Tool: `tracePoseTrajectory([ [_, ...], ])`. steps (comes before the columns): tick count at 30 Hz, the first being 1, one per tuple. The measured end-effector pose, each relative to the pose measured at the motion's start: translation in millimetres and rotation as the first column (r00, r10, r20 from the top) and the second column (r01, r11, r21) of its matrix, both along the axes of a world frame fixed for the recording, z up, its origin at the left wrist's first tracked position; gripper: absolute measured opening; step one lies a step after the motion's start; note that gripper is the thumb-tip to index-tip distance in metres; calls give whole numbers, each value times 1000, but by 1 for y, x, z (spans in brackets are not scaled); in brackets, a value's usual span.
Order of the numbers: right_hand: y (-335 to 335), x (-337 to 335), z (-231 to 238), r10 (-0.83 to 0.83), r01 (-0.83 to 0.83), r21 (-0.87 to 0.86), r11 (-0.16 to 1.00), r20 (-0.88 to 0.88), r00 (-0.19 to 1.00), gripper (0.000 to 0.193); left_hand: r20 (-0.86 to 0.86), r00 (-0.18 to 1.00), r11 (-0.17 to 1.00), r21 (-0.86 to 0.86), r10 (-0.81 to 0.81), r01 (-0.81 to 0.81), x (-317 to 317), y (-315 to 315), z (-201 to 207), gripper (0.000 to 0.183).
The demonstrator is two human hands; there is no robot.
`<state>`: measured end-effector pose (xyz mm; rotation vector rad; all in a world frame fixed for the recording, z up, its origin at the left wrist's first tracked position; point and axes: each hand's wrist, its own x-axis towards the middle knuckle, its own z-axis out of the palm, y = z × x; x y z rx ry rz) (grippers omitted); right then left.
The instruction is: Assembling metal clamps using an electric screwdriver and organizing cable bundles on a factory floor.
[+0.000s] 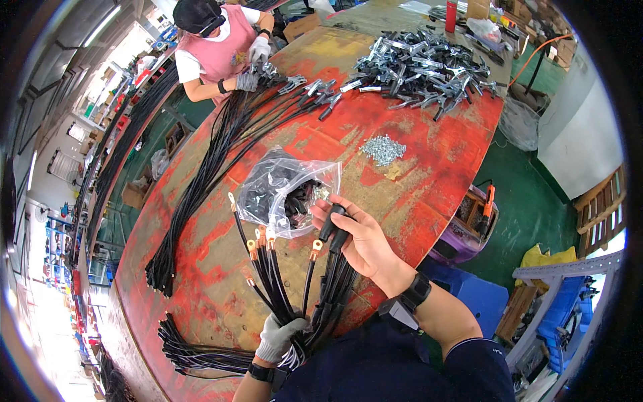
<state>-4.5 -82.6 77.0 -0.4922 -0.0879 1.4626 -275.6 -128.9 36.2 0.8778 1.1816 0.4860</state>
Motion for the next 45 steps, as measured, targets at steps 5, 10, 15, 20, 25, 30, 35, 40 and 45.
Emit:
tracePoseTrajectory([
  [5,-3,-1,10,30,-45,97,994,152,988,44,13,1000,1000,-10,-10,10,1,0,0,11],
  [10,-11,-1,-3,97,-208,176,962,491,866,41,28,999,997,-71,22,-20,-1,-1,-4,23],
  [15,-36,-33,-59,331,-444,-14,896,689,645,32,-13,1000,999,-45,21,-21,9,0,0,24],
  [20,-61,-38,-120,322,-635,-406,657,913,-251,33,-61,997,998,51,44,-41,8,2,-5,23],
  [25,-59,-13,-111,450,-519,-464,718,878,-162,33,50,991,989,-91,120,-115,6,4,1,20],
  [30,-30,20,-83,421,-430,-172,886,685,594,41,72,997,1000,-19,26,-25,-1,4,-6,16],
  [35,8,15,-24,-100,103,-65,993,46,994,42,28,1000,1000,-13,14,-14,4,1,-1,14],
  [40,16,10,-13,-94,95,-35,995,29,995,43,21,1000,1000,-18,-8,9,4,-2,-1,17],
  [45,13,13,1,-9,5,20,1000,203,979,42,8,1000,999,-36,-2,3,2,-2,1,18],
])
